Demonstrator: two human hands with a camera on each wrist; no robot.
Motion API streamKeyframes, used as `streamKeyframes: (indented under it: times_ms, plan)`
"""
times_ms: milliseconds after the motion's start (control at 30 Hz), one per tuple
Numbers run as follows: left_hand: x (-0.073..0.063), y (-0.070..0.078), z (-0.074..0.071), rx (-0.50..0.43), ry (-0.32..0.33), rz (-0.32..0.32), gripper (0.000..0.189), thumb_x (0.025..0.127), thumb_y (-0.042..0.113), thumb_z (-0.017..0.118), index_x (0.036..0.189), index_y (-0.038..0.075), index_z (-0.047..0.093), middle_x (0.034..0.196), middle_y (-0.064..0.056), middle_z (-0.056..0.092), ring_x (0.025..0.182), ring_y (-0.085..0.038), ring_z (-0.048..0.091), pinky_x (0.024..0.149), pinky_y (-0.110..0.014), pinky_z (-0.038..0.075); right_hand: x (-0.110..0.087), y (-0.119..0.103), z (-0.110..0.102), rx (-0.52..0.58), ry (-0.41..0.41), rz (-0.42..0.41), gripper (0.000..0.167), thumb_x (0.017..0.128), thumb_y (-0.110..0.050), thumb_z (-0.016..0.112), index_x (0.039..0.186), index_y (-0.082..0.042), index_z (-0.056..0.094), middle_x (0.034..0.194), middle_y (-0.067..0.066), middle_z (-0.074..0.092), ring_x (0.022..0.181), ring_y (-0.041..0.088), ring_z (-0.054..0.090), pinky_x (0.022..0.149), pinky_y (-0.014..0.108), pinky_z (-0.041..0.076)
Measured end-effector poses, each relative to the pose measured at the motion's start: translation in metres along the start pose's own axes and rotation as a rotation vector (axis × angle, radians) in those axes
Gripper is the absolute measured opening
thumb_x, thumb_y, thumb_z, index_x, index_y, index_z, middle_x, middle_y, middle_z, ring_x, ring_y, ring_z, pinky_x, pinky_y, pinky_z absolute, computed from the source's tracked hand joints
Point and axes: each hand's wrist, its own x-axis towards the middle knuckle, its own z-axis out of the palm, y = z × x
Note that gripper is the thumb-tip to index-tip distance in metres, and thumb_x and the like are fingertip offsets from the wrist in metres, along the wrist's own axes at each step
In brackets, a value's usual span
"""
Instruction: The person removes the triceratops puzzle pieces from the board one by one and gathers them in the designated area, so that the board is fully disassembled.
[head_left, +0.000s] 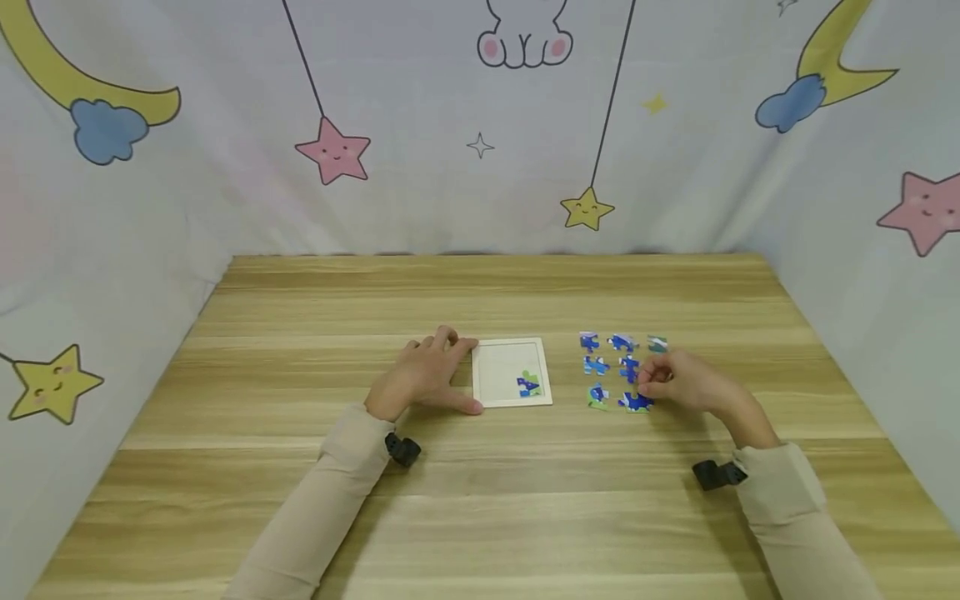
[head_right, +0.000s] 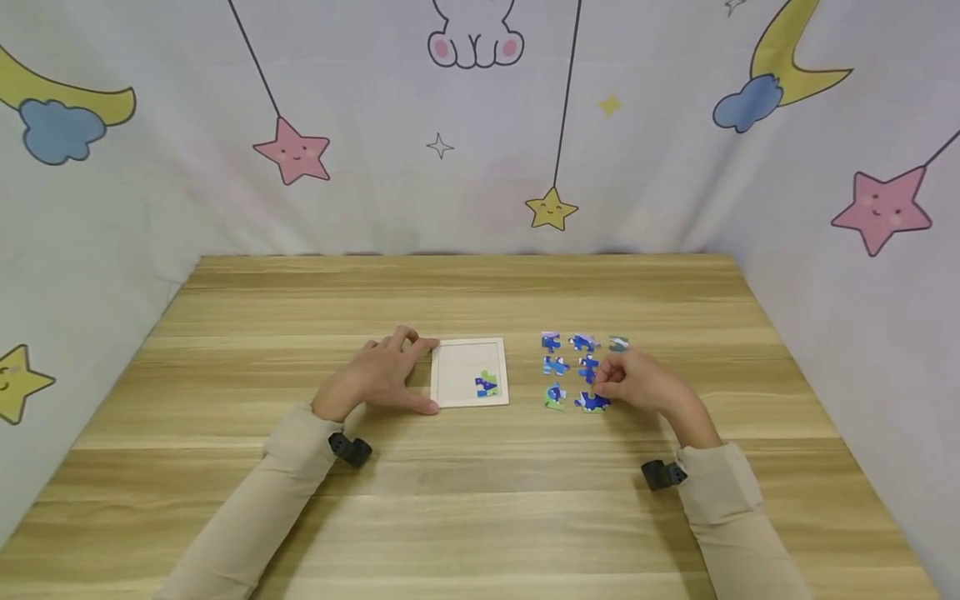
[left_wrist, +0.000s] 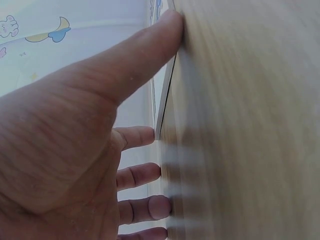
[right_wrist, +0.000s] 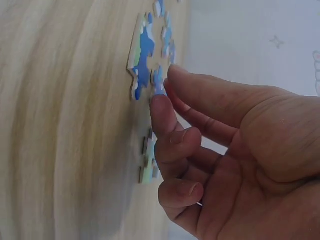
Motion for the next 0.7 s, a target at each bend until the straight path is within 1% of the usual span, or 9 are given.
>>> streamKeyframes:
  times_ms: [100,167,333,400,533,700]
  plan:
    - [0.000,0.000,0.001,0.007,0.001,0.000,0.104,0.076,0.069,0.073,0.155,0.015,0.033,0.143,-0.016,0.033,0.120,-0.034,0.049,0.099,-0.053,0.036,0.003,-0.002,0.002,0.001,-0.001,0.003,0.006,0.096,-0.005,0.065,0.094,0.000,0.063,0.084,0.005,0.061,0.076,0.017,0.051,0.065,0.026,0.043]
    - [0.000,0.001,0.001,0.013,0.001,-0.002,0.104,0.077,0.070,0.073,0.155,0.015,0.033,0.143,-0.016,0.033,0.120,-0.034,0.049,0.099,-0.053,0.037,0.007,-0.006,0.004,-0.006,-0.006,-0.016,0.007,0.097,-0.006,0.065,0.095,0.001,0.064,0.086,0.006,0.063,0.076,0.017,0.052,0.065,0.027,0.043]
    - [-0.001,0.001,-0.001,0.004,-0.006,-0.008,0.105,0.076,0.070,0.073,0.156,0.016,0.032,0.146,-0.016,0.032,0.122,-0.034,0.048,0.102,-0.054,0.035,0.020,-0.024,0.011,-0.011,-0.032,-0.072,0.008,0.097,-0.007,0.066,0.097,0.000,0.065,0.087,0.006,0.064,0.075,0.015,0.053,0.063,0.027,0.045]
    - [-0.001,0.000,-0.001,0.001,-0.006,-0.007,0.105,0.076,0.070,0.074,0.156,0.016,0.032,0.146,-0.016,0.032,0.123,-0.034,0.048,0.102,-0.054,0.035,0.026,-0.032,0.014,-0.014,-0.040,-0.082,0.008,0.096,-0.008,0.066,0.098,0.000,0.065,0.086,0.006,0.062,0.073,0.016,0.054,0.061,0.028,0.045]
    - [0.000,-0.001,0.002,0.008,-0.001,-0.010,0.105,0.076,0.070,0.073,0.156,0.016,0.032,0.145,-0.015,0.033,0.123,-0.033,0.048,0.101,-0.053,0.035,0.041,-0.045,0.025,-0.028,-0.042,-0.117,0.009,0.095,-0.008,0.068,0.100,-0.001,0.066,0.085,0.007,0.063,0.071,0.017,0.056,0.060,0.029,0.046]
    - [0.001,-0.002,0.002,0.021,-0.009,-0.014,0.105,0.076,0.071,0.073,0.156,0.018,0.031,0.145,-0.014,0.033,0.124,-0.033,0.048,0.103,-0.054,0.034,0.058,-0.059,0.042,-0.037,-0.057,-0.152,0.015,0.093,-0.009,0.071,0.104,-0.001,0.066,0.088,0.006,0.064,0.076,0.018,0.058,0.065,0.032,0.048]
